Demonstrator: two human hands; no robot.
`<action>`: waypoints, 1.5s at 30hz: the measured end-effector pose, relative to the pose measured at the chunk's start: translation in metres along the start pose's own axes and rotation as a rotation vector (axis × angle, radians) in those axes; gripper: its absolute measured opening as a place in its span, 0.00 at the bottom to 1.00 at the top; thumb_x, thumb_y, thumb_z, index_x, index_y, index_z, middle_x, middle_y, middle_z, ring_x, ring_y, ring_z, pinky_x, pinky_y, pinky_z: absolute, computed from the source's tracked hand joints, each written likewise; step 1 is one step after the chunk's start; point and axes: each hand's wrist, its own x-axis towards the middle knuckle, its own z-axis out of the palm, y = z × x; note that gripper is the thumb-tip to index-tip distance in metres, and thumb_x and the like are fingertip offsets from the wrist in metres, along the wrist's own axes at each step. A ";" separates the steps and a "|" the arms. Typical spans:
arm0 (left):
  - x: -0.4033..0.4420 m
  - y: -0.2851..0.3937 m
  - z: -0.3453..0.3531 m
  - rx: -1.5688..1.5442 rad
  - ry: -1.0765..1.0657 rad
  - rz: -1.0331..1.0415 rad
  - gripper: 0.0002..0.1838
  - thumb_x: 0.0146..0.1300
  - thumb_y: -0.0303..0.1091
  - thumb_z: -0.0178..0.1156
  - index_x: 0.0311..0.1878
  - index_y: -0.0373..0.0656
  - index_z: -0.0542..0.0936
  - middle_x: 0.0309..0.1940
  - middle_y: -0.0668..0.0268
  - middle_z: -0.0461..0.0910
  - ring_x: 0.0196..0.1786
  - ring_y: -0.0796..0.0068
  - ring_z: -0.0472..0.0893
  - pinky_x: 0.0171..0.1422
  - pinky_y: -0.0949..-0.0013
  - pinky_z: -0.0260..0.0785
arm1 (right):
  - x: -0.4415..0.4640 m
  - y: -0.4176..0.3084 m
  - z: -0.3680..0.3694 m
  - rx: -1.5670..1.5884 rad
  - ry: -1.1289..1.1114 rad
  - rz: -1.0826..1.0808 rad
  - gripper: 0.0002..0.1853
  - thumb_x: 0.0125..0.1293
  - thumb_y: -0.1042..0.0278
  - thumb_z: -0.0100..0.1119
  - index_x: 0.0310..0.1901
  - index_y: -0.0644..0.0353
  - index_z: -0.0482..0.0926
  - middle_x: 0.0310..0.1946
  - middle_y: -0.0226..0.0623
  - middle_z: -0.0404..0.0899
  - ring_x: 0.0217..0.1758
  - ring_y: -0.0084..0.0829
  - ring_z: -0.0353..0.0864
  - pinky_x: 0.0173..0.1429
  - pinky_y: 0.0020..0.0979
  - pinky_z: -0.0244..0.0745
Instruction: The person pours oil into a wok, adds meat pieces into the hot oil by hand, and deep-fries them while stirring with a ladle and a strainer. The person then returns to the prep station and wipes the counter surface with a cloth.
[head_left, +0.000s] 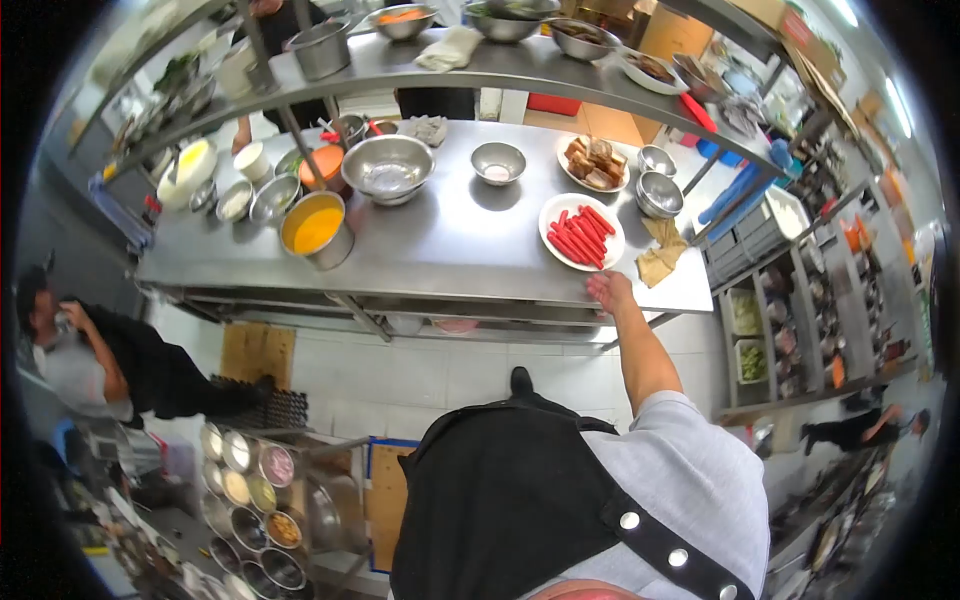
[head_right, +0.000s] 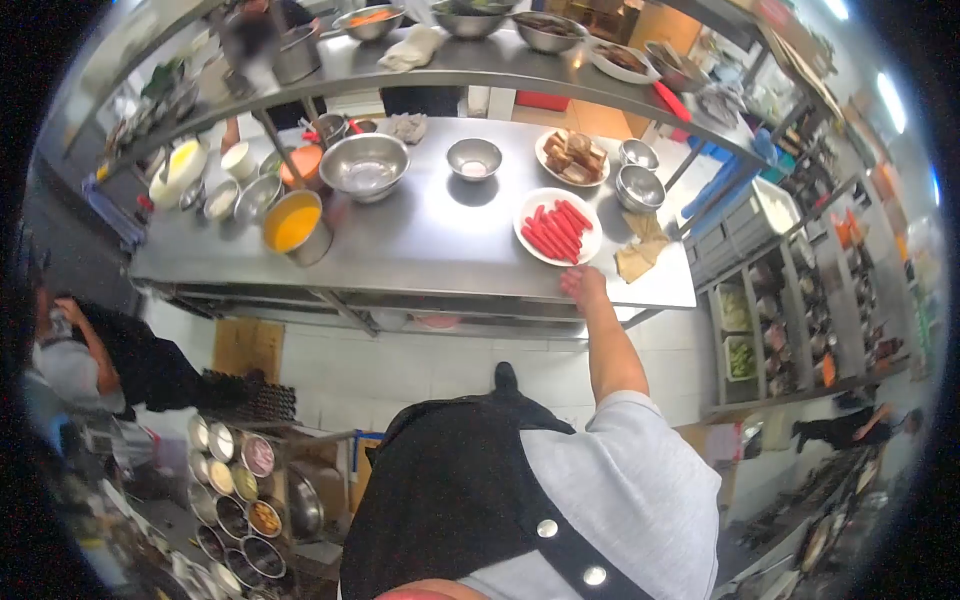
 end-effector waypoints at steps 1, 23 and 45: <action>-0.004 0.019 -0.003 -0.011 0.023 0.019 0.22 0.73 0.37 0.60 0.68 0.47 0.72 0.45 0.61 0.82 0.37 0.68 0.80 0.32 0.65 0.73 | 0.001 -0.009 -0.002 0.046 -0.027 0.012 0.25 0.80 0.60 0.41 0.70 0.69 0.61 0.58 0.51 0.78 0.50 0.45 0.84 0.47 0.44 0.84; -0.110 0.478 0.429 0.404 -0.205 1.386 0.19 0.71 0.40 0.65 0.59 0.39 0.82 0.45 0.66 0.85 0.45 0.76 0.82 0.44 0.69 0.76 | 0.126 -0.114 0.039 -0.315 -0.285 0.022 0.23 0.74 0.76 0.52 0.70 0.61 0.68 0.51 0.46 0.84 0.43 0.42 0.90 0.43 0.44 0.90; -0.114 0.604 0.622 -0.172 -0.440 0.722 0.06 0.60 0.27 0.60 0.37 0.34 0.77 0.24 0.55 0.81 0.19 0.67 0.81 0.20 0.61 0.72 | 0.129 -0.106 0.111 -0.364 -0.225 0.083 0.19 0.78 0.72 0.46 0.69 0.60 0.66 0.51 0.44 0.84 0.41 0.39 0.90 0.34 0.39 0.90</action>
